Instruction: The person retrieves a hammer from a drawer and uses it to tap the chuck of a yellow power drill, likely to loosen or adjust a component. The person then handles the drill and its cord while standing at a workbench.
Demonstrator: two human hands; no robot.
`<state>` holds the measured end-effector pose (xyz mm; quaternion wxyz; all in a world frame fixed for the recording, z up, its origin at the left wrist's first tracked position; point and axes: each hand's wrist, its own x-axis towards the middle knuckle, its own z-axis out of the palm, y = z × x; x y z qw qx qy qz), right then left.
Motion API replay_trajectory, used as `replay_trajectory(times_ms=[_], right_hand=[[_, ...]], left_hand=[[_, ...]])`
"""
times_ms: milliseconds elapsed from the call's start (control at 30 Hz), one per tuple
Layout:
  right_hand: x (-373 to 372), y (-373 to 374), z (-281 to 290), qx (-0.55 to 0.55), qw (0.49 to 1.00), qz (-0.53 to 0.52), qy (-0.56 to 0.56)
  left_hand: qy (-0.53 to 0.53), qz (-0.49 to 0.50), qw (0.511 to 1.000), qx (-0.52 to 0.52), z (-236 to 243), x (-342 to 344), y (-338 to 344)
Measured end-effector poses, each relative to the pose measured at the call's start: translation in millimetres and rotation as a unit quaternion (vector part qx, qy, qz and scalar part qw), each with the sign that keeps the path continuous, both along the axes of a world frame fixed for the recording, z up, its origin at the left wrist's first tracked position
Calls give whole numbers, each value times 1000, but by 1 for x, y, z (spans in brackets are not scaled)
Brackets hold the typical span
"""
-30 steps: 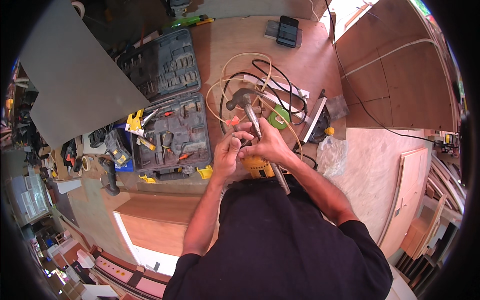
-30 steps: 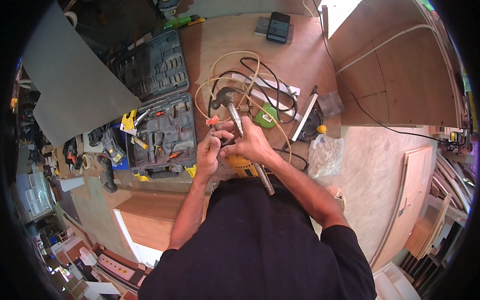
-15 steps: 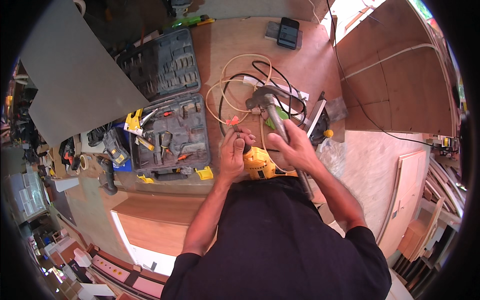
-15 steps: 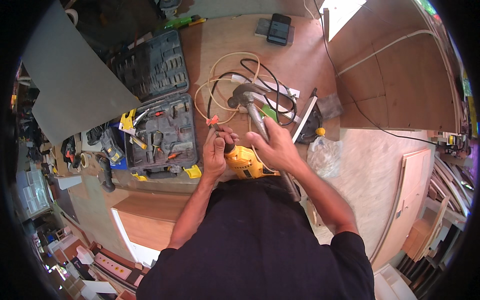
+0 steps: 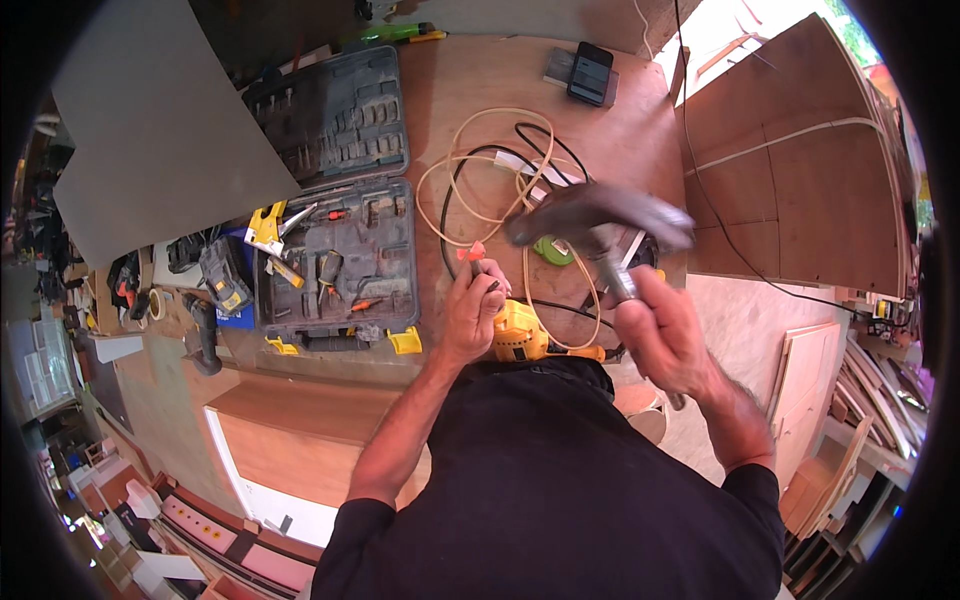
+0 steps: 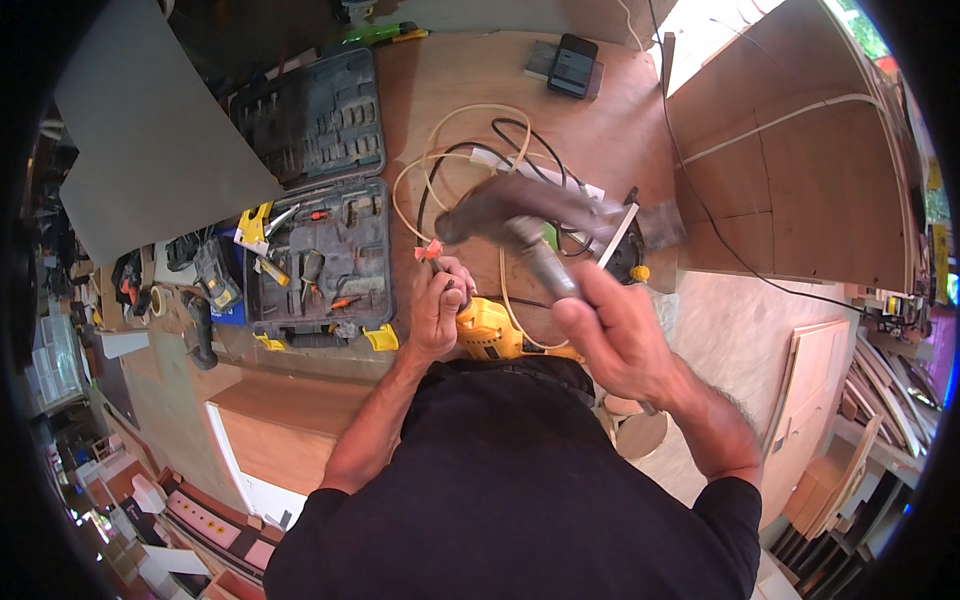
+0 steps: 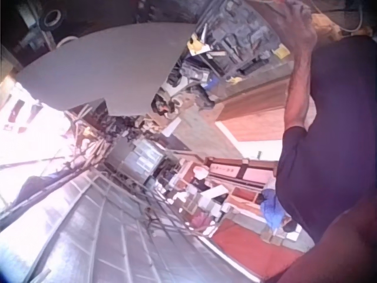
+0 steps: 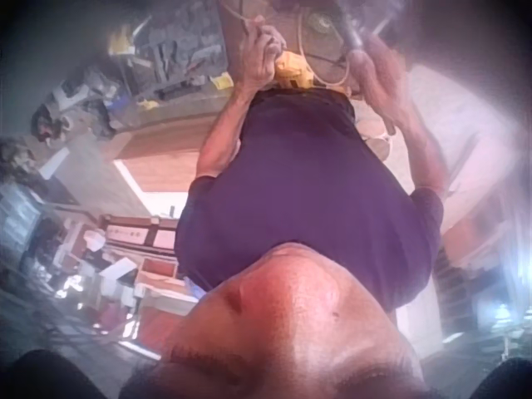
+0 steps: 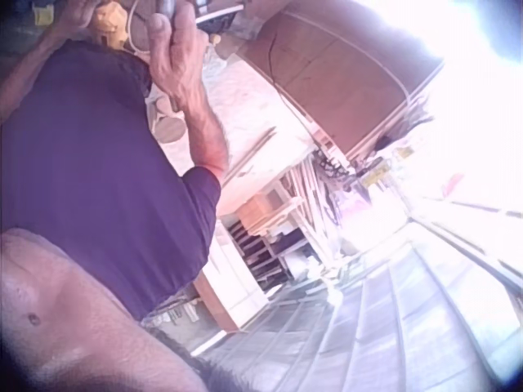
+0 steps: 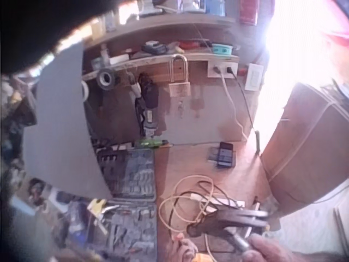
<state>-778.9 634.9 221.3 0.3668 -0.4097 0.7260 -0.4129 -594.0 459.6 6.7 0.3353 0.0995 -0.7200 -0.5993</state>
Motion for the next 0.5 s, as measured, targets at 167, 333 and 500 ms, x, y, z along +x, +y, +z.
replay_trajectory(times_ms=[167, 333, 500], right_hand=[[1, 7, -20, 50, 993, 46, 99], [3, 8, -26, 44, 999, 0, -11], [9, 10, -36, 5, 999, -5, 40]], left_hand=[[-34, 3, 998, -58, -3, 4, -3], [-32, 1, 999, 32, -6, 7, -1], [-33, -3, 999, -19, -8, 7, -4]])
